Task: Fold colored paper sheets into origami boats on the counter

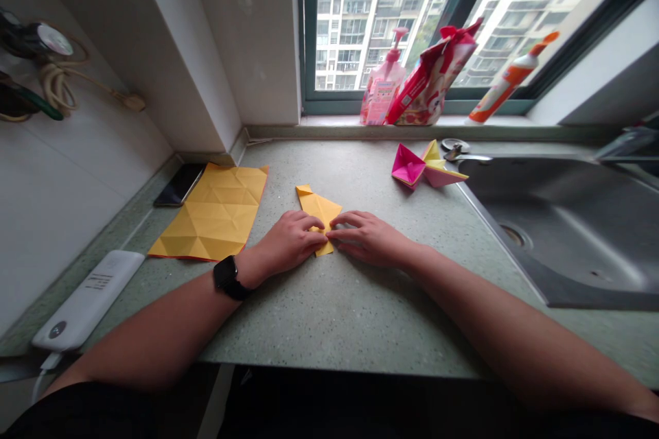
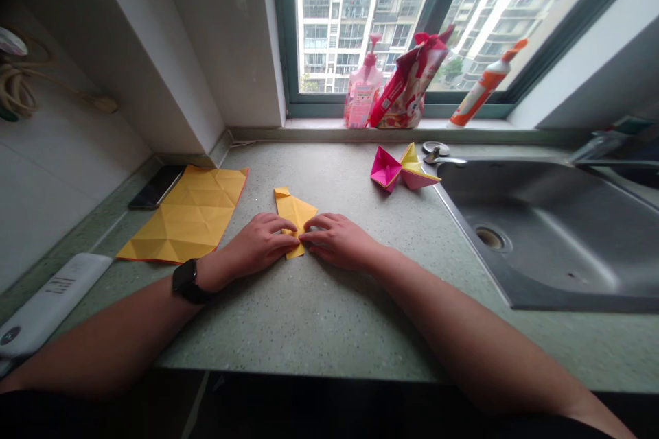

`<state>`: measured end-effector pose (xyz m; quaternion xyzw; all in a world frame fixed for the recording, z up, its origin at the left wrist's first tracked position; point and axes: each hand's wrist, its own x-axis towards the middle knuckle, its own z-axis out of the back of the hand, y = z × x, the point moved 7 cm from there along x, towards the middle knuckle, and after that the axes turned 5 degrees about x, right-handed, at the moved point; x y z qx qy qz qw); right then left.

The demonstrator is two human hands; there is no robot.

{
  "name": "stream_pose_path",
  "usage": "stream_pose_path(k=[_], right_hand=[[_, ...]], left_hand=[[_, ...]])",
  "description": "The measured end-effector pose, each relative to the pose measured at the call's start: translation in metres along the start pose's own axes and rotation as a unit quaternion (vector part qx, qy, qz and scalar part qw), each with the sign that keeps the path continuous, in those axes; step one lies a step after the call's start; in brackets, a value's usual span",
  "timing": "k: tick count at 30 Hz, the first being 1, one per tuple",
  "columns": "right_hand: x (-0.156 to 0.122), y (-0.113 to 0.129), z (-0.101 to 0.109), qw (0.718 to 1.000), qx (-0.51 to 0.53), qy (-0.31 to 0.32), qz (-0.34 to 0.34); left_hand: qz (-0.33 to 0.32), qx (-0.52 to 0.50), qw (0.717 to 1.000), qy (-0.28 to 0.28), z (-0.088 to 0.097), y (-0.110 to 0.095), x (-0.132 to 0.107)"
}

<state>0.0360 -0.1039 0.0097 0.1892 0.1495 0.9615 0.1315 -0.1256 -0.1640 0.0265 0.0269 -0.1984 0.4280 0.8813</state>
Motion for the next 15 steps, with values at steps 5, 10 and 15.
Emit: stream_pose_path(k=[5,10,15], right_hand=[[0.0008,0.0006,0.0008,1.0,-0.001,0.001,0.004],[0.0016,0.0001,0.0003,1.0,0.004,0.008,-0.008],[0.0022,0.0009,0.0002,1.0,0.003,0.014,-0.013]], left_hand=[[-0.012,0.021,0.999,0.025,0.0015,-0.0023,-0.0027],[-0.024,0.009,0.998,0.064,0.0065,-0.0042,-0.006],[-0.035,-0.015,0.993,0.109,0.0093,-0.0076,-0.0077]])
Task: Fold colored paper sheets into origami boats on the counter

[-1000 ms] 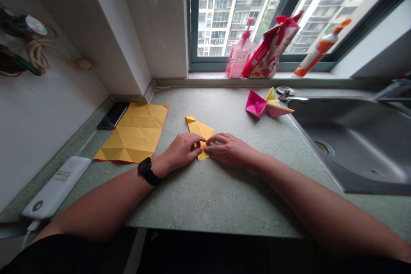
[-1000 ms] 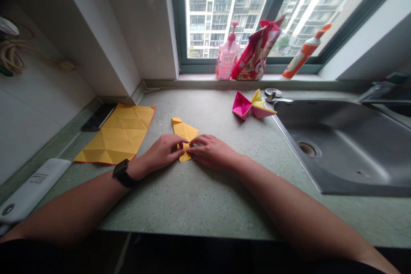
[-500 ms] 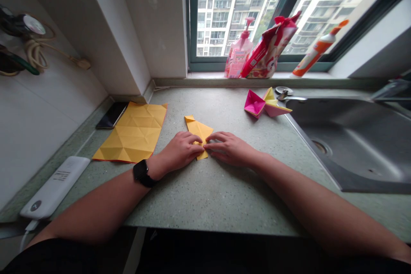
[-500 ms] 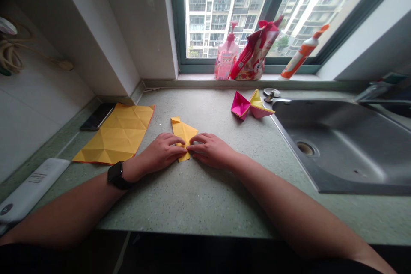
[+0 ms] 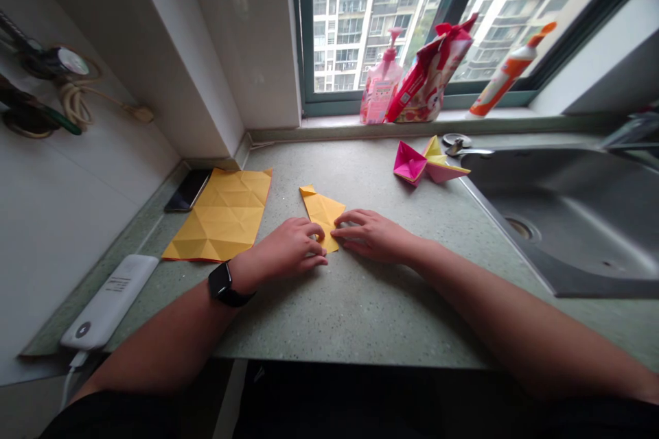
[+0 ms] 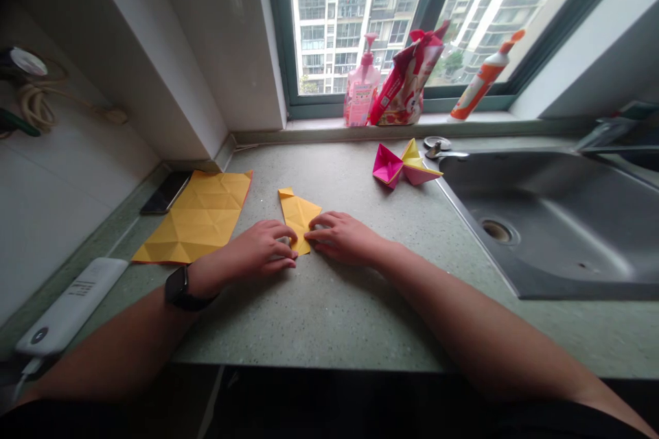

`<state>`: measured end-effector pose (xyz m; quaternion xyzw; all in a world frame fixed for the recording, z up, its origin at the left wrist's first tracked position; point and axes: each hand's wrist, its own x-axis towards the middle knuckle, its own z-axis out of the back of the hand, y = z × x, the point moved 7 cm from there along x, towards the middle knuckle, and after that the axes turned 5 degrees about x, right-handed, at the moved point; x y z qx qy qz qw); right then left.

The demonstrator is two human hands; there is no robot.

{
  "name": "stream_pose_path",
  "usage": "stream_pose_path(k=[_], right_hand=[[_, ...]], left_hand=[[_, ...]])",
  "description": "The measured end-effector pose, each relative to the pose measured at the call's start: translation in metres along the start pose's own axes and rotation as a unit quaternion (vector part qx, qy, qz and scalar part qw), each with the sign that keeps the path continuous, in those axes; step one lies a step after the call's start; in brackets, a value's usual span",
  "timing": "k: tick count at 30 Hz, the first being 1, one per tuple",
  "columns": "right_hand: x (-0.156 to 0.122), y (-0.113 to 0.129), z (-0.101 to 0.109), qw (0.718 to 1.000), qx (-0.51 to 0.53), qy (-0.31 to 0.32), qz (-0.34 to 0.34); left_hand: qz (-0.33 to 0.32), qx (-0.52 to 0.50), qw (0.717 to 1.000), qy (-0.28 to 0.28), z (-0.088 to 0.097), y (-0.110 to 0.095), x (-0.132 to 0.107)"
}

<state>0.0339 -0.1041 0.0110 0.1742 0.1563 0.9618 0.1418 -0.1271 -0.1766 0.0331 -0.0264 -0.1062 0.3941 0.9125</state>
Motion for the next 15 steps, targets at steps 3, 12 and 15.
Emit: stream_pose_path(k=[3,12,15], right_hand=[[0.0,0.0,0.0,1.0,0.011,0.001,-0.003],[-0.002,0.006,-0.001,1.0,-0.01,0.002,-0.021],[-0.002,0.013,-0.005,1.0,-0.003,0.01,-0.014]], left_hand=[[0.001,-0.009,1.0,0.02,-0.001,-0.001,0.0],[-0.002,-0.013,1.0,0.013,0.003,-0.002,-0.003],[-0.004,-0.014,1.0,0.017,0.002,-0.003,-0.003]])
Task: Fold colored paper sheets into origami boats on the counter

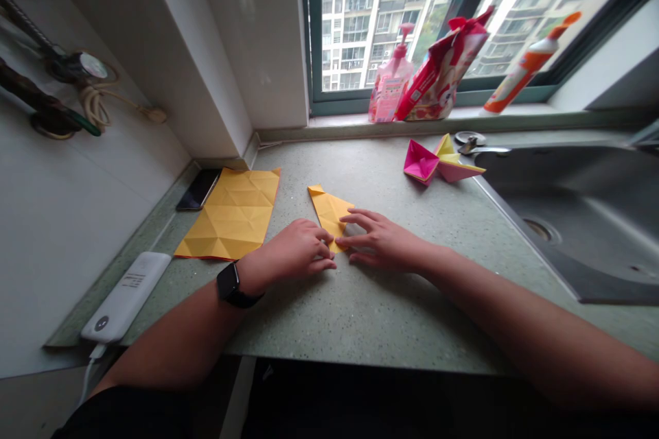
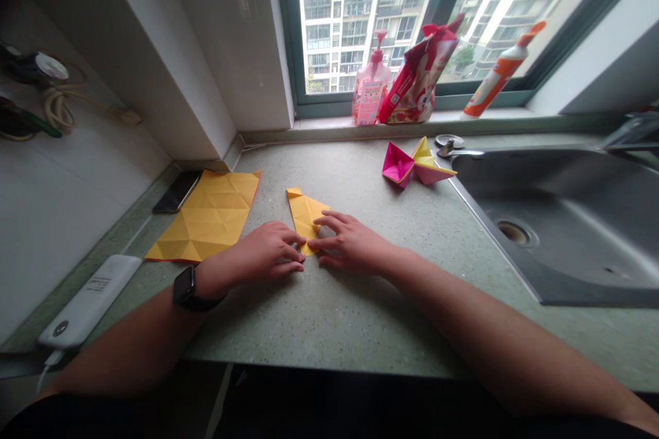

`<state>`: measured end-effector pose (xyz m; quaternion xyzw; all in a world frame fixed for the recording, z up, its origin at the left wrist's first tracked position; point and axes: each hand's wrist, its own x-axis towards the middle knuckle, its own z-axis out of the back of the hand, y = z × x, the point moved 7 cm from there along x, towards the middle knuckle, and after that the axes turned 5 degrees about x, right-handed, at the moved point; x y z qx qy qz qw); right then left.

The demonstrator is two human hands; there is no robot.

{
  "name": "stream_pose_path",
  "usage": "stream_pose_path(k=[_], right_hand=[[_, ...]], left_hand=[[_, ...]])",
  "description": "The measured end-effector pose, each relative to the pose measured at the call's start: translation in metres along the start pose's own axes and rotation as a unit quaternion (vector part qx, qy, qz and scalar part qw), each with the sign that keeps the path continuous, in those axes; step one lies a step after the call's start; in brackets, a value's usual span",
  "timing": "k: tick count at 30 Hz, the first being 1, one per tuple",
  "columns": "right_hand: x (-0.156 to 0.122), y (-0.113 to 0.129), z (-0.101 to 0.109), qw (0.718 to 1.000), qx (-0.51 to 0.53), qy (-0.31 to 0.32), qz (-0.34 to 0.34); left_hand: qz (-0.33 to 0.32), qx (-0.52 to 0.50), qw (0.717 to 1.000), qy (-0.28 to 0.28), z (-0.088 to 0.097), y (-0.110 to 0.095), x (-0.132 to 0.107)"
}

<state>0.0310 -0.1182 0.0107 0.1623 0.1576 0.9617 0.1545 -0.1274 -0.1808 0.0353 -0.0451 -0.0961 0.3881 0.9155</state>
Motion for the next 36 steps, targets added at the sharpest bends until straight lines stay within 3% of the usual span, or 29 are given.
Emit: stream_pose_path(k=[6,13,17,22,28,32,36], right_hand=[[0.0,0.009,-0.007,1.0,0.016,0.014,0.003],[-0.001,-0.04,0.001,0.99,-0.025,-0.039,-0.132],[-0.003,-0.057,0.007,0.984,-0.031,-0.07,-0.163],[-0.009,-0.073,0.015,0.968,0.064,-0.134,-0.202],[-0.017,-0.097,0.018,0.871,0.323,-0.236,-0.285],[-0.021,-0.106,0.016,0.813,0.423,-0.235,-0.325],[-0.026,-0.109,0.016,0.762,0.499,-0.216,-0.352]], left_hand=[[-0.005,-0.007,1.0,0.015,-0.001,-0.001,0.0],[-0.004,-0.01,1.0,0.006,-0.003,0.001,0.0],[-0.017,-0.013,1.0,0.002,-0.002,0.0,0.002],[-0.038,-0.049,0.998,-0.003,0.005,-0.004,0.004],[-0.031,-0.106,0.994,-0.024,0.004,-0.003,0.007],[-0.085,-0.149,0.985,-0.015,0.002,-0.014,0.008],[-0.095,-0.17,0.981,-0.01,0.003,-0.02,0.01]])
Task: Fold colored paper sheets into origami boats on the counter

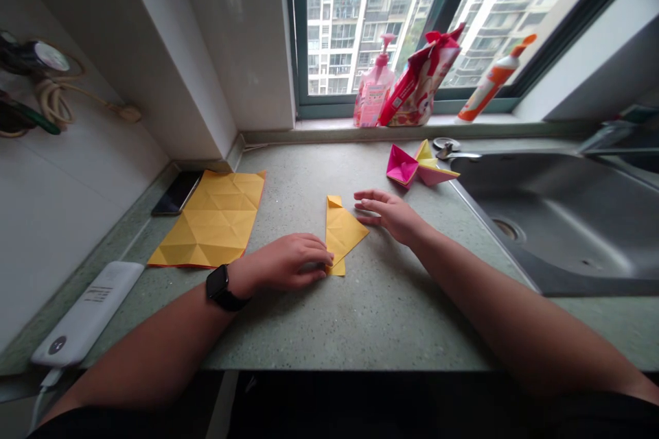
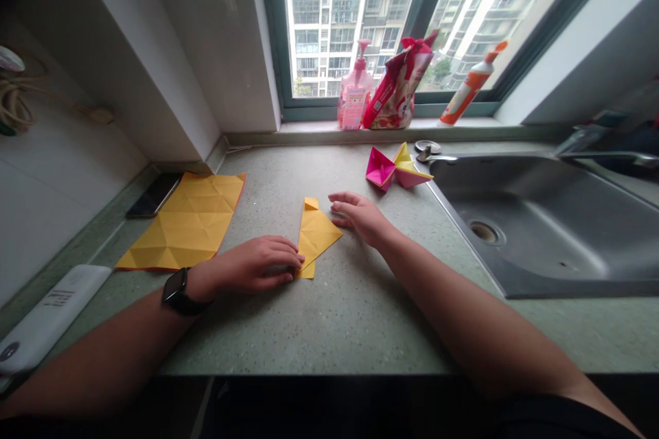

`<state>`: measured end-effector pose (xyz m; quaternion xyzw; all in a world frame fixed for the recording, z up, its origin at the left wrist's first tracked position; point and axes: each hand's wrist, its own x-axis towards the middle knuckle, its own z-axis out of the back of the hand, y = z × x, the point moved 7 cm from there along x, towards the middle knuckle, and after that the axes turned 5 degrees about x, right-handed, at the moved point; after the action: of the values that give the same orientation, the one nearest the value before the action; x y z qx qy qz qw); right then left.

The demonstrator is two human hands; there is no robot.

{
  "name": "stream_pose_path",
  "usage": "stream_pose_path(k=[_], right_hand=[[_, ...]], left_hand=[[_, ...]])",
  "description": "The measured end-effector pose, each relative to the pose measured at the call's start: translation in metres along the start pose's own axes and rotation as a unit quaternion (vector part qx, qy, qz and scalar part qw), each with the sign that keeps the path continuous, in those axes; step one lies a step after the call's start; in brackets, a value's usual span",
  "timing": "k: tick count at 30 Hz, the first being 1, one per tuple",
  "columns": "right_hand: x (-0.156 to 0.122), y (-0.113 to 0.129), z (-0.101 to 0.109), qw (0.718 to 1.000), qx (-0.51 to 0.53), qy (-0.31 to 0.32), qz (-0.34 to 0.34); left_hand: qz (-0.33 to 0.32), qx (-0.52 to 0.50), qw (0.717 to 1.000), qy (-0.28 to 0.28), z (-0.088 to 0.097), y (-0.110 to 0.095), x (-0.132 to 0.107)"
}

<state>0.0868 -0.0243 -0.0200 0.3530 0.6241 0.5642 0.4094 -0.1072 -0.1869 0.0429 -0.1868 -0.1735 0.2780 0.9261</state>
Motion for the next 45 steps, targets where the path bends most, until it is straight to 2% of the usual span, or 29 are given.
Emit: stream_pose_path(k=[8,13,16,17,19,21,23,27,30,36,41,45], right_hand=[[0.003,-0.005,0.005,0.999,0.008,0.01,-0.05],[-0.008,-0.015,-0.012,0.99,0.028,0.054,-0.126],[-0.014,-0.014,-0.018,0.989,0.014,0.074,-0.131],[-0.015,-0.013,-0.019,0.989,0.008,0.076,-0.124],[-0.015,-0.007,-0.021,0.992,0.005,0.081,-0.093],[-0.015,0.003,-0.024,0.996,0.014,0.082,-0.04],[-0.018,0.016,-0.026,0.997,0.021,0.073,0.03],[-0.03,0.038,-0.033,0.987,0.047,0.058,0.146],[-0.037,0.044,-0.04,0.978,0.072,0.071,0.18],[-0.035,0.045,-0.038,0.977,0.063,0.075,0.19],[-0.036,0.056,-0.028,0.97,0.111,0.065,0.205],[-0.039,0.061,-0.026,0.975,0.096,0.061,0.192]], left_hand=[[0.006,0.003,1.0,-0.009,-0.001,0.005,-0.001],[-0.004,0.023,1.0,-0.012,-0.001,0.002,0.0],[-0.007,0.033,0.999,-0.018,-0.002,0.001,-0.001],[0.0,0.04,0.999,-0.037,-0.001,0.002,-0.002],[0.043,0.058,0.99,-0.119,0.008,0.009,-0.005],[0.107,0.064,0.967,-0.221,0.019,0.018,-0.013],[0.154,0.042,0.95,-0.27,0.024,0.026,-0.018],[0.184,-0.013,0.957,-0.225,0.018,0.032,-0.014],[0.189,-0.024,0.959,-0.211,0.019,0.029,-0.011],[0.199,-0.027,0.951,-0.234,0.029,0.032,-0.013],[0.19,-0.016,0.959,-0.212,0.027,0.037,-0.013],[0.169,0.017,0.964,-0.203,0.026,0.035,-0.012]])
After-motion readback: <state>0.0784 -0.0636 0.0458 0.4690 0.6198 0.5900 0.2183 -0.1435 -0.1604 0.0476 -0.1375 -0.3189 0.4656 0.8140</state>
